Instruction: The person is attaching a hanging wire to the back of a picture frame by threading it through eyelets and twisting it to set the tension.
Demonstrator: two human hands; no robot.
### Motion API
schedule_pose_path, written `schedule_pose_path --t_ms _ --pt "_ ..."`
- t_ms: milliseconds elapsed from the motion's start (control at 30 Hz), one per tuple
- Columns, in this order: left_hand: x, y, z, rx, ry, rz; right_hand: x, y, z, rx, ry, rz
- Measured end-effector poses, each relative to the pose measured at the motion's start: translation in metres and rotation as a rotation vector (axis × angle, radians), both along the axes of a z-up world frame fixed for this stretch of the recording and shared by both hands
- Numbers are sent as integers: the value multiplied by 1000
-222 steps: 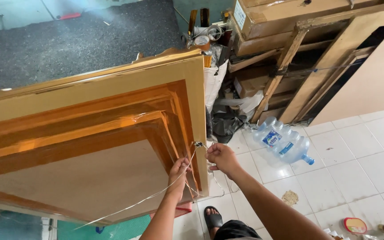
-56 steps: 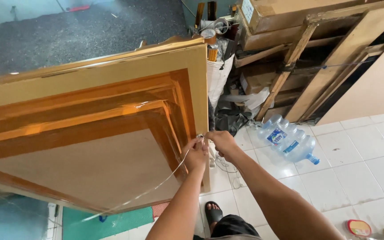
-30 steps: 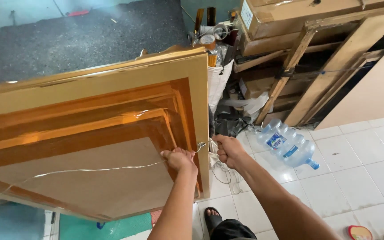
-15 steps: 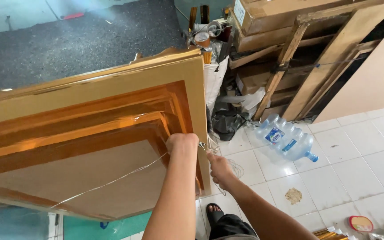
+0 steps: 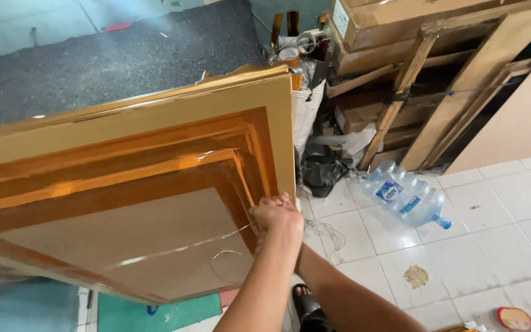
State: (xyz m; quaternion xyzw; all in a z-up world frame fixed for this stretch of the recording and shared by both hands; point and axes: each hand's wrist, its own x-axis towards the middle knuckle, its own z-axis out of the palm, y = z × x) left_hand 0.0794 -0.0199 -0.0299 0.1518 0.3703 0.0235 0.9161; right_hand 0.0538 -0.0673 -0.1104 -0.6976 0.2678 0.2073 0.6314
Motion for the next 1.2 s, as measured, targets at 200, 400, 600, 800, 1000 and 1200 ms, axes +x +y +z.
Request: schedule_pose_path --t_ms 200,400,600,800,1000,1200 --pt "-38 22 27 259 63 -166 -8 4 6 -92 -23 135" --pt "-78 46 27 1032 -76 -518 -8 2 96 -133 6 -33" --pt "-85 51 49 963 -312 -892 -5 9 140 -146 82 31" --pt "-82 49 39 1095 193 -1025 -4 7 63 380 -95 -322" --pt "-83 55 28 1113 89 -948 4 -5 -27 1800 157 -542" --pt "-89 65 22 927 31 -885 -16 7 75 584 -35 -324"
